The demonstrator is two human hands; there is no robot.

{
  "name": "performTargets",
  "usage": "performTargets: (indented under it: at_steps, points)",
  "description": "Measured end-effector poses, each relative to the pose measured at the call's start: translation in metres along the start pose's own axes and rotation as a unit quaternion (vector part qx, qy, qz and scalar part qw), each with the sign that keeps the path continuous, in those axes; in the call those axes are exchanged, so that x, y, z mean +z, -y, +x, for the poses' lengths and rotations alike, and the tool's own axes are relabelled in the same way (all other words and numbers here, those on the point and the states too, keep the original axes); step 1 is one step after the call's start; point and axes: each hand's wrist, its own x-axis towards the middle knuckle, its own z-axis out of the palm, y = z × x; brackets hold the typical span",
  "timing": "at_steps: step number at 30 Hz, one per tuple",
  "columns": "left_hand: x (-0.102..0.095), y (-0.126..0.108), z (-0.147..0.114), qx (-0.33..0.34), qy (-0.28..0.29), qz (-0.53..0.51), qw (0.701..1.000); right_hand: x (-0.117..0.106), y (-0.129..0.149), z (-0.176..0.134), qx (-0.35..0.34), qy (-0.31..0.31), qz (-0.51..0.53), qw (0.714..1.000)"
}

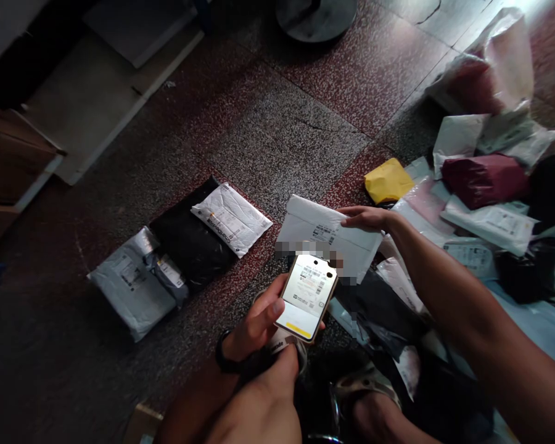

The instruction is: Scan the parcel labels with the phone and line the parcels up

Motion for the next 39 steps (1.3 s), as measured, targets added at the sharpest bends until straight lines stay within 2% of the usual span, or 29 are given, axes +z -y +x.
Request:
performTargets:
  at_steps: [5, 8, 12, 15, 19, 23, 26, 31, 35, 39]
  points:
    - [-0.001, 0.0, -0.001, 0.016, 0.017, -0.024, 0.999, 0.002, -0.001, 0.002, 0.004, -0.023, 0.003, 1.0]
    - [-0.004, 0.001, 0.0, 0.027, 0.04, -0.04, 0.998, -0.002, -0.003, 0.005, 0.002, -0.011, 0.004, 1.0]
    - [-0.005, 0.001, -0.001, 0.029, 0.04, -0.045, 0.998, -0.008, -0.007, 0.006, -0.003, 0.008, 0.0, 1.0]
    - [-0.007, 0.0, -0.002, 0.025, 0.041, -0.06, 0.997, -0.009, -0.018, -0.001, -0.028, -0.001, 0.022, 0.999]
    - [-0.013, 0.0, -0.003, 0.018, 0.032, -0.078, 0.996, -0.003, -0.058, -0.011, -0.083, -0.09, 0.073, 0.99]
    - [-0.019, 0.003, -0.005, 0.029, 0.019, -0.073, 0.997, 0.009, -0.114, -0.003, -0.13, -0.228, 0.131, 0.956]
    - [-0.021, 0.006, -0.007, 0.037, 0.006, -0.058, 0.998, 0.019, -0.139, 0.01, -0.148, -0.292, 0.141, 0.934]
    - [-0.019, 0.01, -0.007, 0.042, -0.025, -0.033, 0.998, 0.024, -0.139, 0.021, -0.173, -0.342, 0.07, 0.921]
    - [-0.019, 0.013, -0.003, 0.046, -0.083, -0.018, 0.995, 0.027, -0.133, 0.024, -0.179, -0.364, 0.039, 0.913]
    - [-0.026, 0.018, 0.006, 0.107, -0.151, 0.004, 0.983, 0.037, -0.134, 0.03, -0.184, -0.368, 0.061, 0.909]
